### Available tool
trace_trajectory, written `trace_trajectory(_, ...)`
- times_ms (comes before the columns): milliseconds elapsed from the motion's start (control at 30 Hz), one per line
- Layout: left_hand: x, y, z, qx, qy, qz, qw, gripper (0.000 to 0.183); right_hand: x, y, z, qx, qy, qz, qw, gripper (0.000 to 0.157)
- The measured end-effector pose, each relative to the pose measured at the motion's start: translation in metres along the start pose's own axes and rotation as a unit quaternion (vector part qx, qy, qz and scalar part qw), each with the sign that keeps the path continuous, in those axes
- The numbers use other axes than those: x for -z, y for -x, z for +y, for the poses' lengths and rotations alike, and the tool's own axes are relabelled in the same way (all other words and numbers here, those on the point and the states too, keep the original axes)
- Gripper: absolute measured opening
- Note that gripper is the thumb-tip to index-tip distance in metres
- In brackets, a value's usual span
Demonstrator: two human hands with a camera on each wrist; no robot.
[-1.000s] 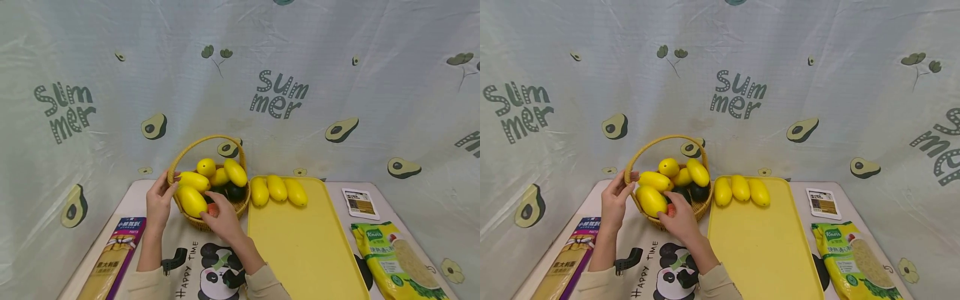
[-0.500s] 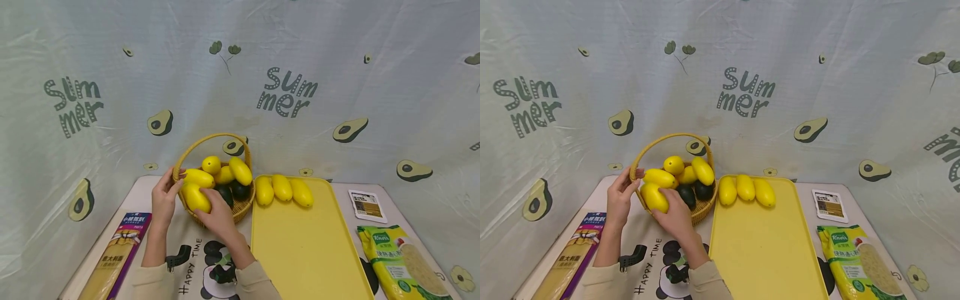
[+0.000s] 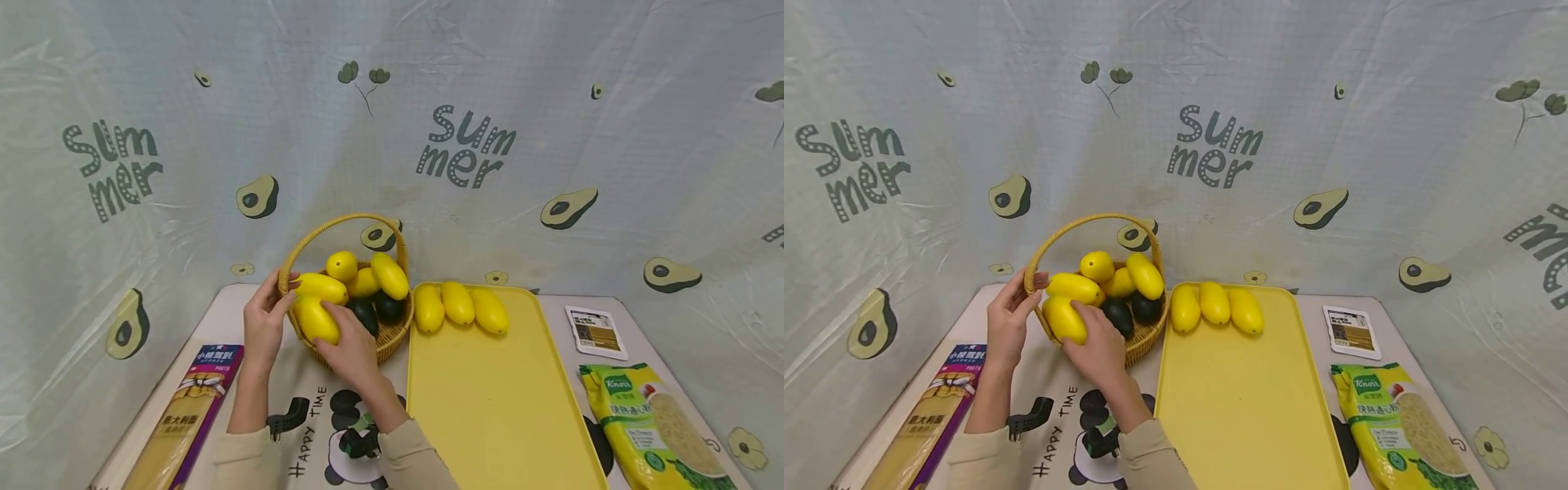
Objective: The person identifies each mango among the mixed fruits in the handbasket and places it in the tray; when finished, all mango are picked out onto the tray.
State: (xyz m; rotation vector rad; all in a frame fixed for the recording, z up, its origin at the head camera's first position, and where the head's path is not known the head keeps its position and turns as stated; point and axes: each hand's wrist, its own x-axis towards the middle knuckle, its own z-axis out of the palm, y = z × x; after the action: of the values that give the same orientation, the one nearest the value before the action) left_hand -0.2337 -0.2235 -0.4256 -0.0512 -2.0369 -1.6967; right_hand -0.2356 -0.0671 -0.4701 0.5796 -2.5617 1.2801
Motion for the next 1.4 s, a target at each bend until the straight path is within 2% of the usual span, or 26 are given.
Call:
trace_trajectory(200, -0.001, -0.001, 0.000, 0.001, 0.000, -0.002, 1.0000, 0.043, 0.003, 0.002, 0.007, -0.004, -0.041, 0.002, 0.999, 0.061)
trace_trajectory(367, -0.002, 0.000, 0.000, 0.011, 0.005, -0.003, 0.9999, 0.042, 0.008, 0.004, 0.014, 0.009, -0.079, 0.002, 0.997, 0.060)
trace_trajectory(533, -0.005, 0.000, 0.002, 0.019, 0.003, -0.010, 0.9998, 0.042, 0.018, 0.007, 0.018, 0.007, -0.111, 0.004, 0.994, 0.061)
trace_trajectory(767, -0.002, -0.002, 0.005, 0.017, 0.000, 0.003, 0.9999, 0.041, 0.035, 0.012, 0.017, 0.000, -0.166, -0.005, 0.986, 0.061)
trace_trajectory(1167, 0.000, 0.001, 0.003, 0.019, -0.008, 0.003, 0.9998, 0.042, 0.071, 0.013, 0.042, -0.012, -0.175, 0.024, 0.984, 0.057)
trace_trajectory(1400, -0.002, 0.001, 0.004, 0.022, -0.012, -0.004, 0.9997, 0.043, 0.101, 0.010, 0.065, -0.032, -0.159, 0.070, 0.984, 0.058)
